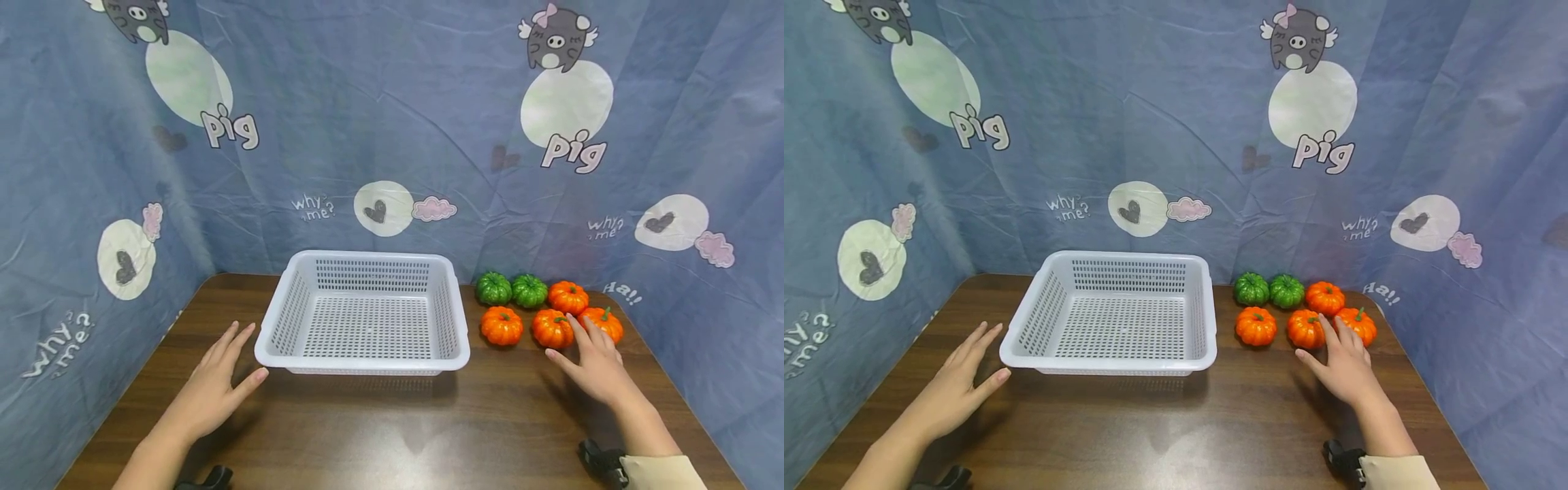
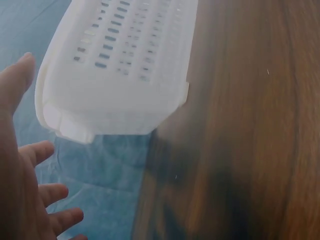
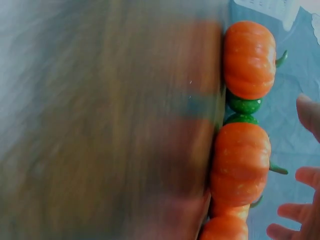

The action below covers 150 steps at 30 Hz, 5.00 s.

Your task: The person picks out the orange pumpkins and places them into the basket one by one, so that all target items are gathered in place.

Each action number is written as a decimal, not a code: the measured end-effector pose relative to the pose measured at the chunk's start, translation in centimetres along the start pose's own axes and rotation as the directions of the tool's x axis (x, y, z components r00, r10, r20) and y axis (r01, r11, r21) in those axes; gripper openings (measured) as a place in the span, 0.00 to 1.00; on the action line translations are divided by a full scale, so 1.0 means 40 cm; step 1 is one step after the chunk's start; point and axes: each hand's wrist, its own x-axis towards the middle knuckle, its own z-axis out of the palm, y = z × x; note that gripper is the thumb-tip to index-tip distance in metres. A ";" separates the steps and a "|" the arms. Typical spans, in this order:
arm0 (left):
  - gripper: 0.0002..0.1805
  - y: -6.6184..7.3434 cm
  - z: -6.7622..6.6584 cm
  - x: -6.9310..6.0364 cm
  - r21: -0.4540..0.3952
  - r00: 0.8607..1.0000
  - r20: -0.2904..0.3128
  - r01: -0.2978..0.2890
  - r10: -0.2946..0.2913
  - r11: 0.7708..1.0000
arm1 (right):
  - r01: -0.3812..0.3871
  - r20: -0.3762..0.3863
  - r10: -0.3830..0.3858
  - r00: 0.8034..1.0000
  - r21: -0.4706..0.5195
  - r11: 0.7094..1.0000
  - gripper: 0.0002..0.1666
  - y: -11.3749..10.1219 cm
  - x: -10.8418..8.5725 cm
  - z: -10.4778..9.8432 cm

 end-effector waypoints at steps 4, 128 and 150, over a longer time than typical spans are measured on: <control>0.44 0.004 0.008 0.008 -0.047 1.000 -0.021 -0.015 0.014 0.999 | -0.005 -0.021 0.006 1.000 0.017 1.000 0.51 -0.006 0.017 0.004; 0.46 0.026 0.045 0.066 -0.670 0.997 0.077 0.063 -0.016 0.739 | -0.035 -0.206 0.100 0.973 0.297 0.954 0.46 -0.173 0.029 -0.088; 0.46 0.028 0.045 0.072 -0.666 0.995 0.094 0.083 -0.027 0.741 | 0.088 -0.179 -0.016 0.984 0.401 0.912 0.43 -0.314 0.065 -0.060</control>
